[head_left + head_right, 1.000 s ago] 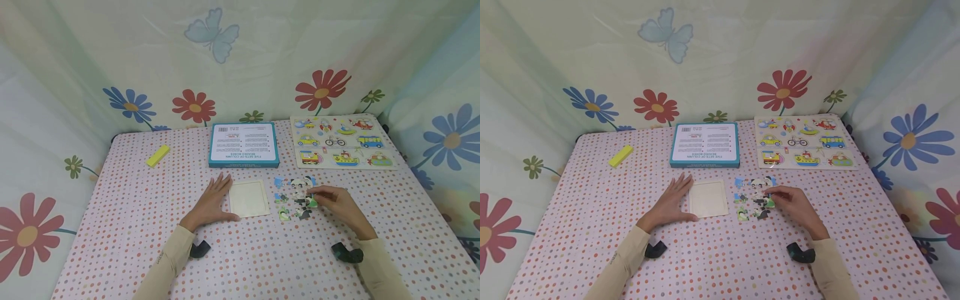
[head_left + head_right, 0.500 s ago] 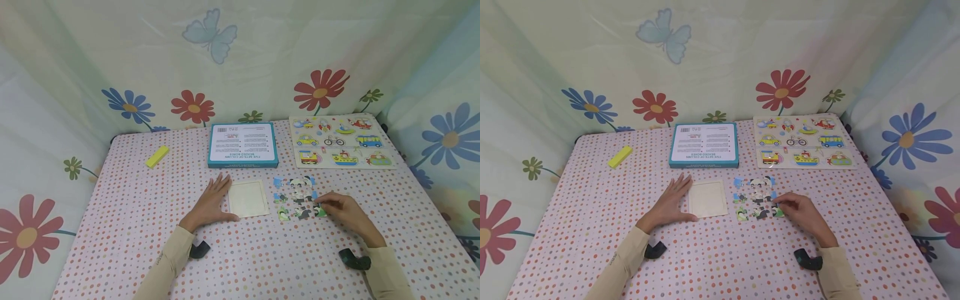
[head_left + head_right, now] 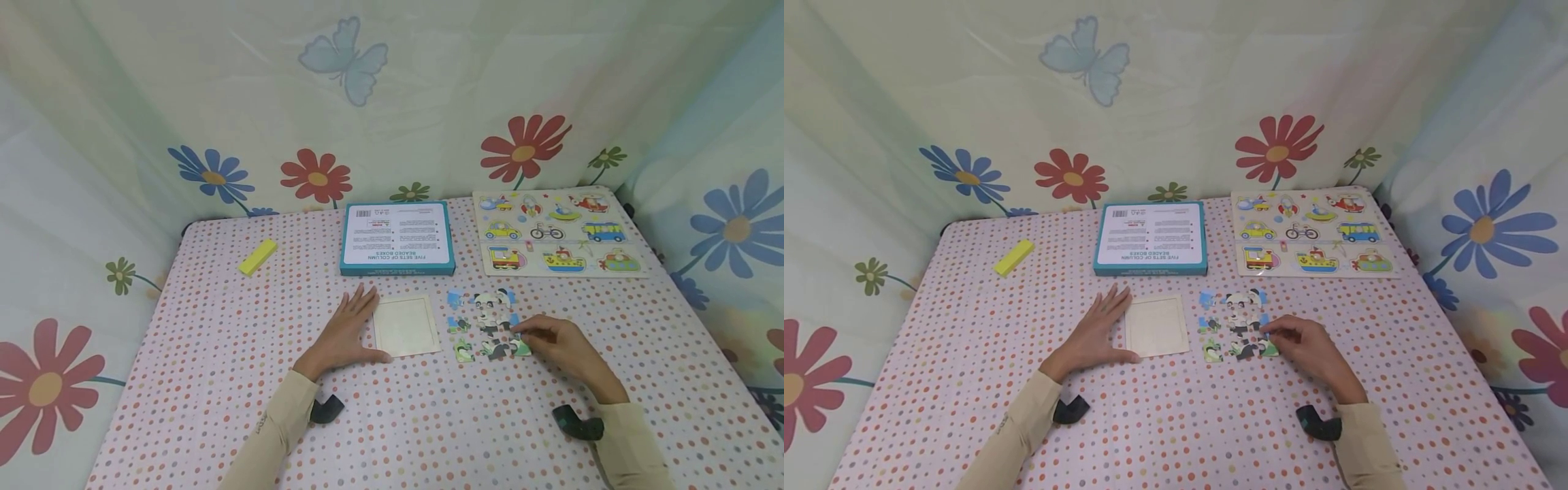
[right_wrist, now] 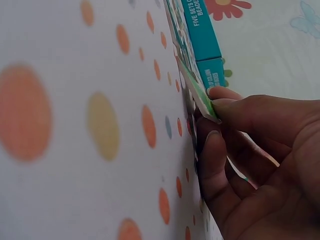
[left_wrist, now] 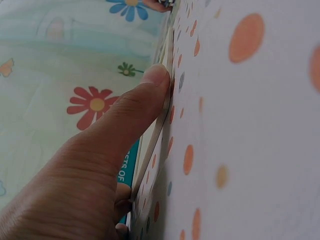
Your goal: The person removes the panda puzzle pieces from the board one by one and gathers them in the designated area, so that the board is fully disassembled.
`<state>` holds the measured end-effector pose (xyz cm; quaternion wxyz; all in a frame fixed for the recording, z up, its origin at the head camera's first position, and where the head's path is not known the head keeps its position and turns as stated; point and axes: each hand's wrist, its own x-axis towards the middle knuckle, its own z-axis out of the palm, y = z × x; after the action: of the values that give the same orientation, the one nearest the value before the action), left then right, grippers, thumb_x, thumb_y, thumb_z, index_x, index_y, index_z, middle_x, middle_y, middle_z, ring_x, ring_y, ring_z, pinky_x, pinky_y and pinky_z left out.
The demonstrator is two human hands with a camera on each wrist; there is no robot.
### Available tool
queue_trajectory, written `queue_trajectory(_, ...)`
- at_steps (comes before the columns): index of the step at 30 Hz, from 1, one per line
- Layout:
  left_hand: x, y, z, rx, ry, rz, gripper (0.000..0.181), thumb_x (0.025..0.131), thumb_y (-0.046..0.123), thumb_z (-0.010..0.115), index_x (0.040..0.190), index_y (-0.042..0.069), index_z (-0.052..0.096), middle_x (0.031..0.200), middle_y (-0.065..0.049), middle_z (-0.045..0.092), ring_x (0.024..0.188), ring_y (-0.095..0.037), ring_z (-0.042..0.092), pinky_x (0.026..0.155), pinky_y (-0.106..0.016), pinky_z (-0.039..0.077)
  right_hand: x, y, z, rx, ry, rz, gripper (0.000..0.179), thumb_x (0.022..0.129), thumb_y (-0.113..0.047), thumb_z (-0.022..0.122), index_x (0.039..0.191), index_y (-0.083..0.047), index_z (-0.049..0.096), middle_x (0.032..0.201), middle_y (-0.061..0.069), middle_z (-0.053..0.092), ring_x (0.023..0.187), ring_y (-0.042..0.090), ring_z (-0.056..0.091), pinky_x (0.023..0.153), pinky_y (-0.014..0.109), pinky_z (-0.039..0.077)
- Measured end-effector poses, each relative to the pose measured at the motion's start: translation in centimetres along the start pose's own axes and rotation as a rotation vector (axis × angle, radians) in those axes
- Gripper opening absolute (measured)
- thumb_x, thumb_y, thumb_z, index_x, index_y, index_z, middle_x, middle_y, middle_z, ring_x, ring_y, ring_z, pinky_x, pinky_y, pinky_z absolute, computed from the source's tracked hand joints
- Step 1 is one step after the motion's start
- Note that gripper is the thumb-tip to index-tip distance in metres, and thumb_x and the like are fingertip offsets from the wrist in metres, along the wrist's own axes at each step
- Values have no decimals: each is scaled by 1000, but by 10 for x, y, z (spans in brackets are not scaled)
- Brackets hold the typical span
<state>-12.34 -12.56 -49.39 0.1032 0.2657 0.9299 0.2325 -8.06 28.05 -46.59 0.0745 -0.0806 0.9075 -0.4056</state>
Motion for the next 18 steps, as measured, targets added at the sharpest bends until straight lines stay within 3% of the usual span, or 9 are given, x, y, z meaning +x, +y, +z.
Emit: queue_trajectory(18,0,1,-1,-9,-6,-11,123,65,75,68,154,9,14,161,-1,4,148,-18,-7,120,-37,-5,-4,1,2,59,30,-62,19,93,-9,63,111,-9,69,112,11,64,88,2,59,70,22,52)
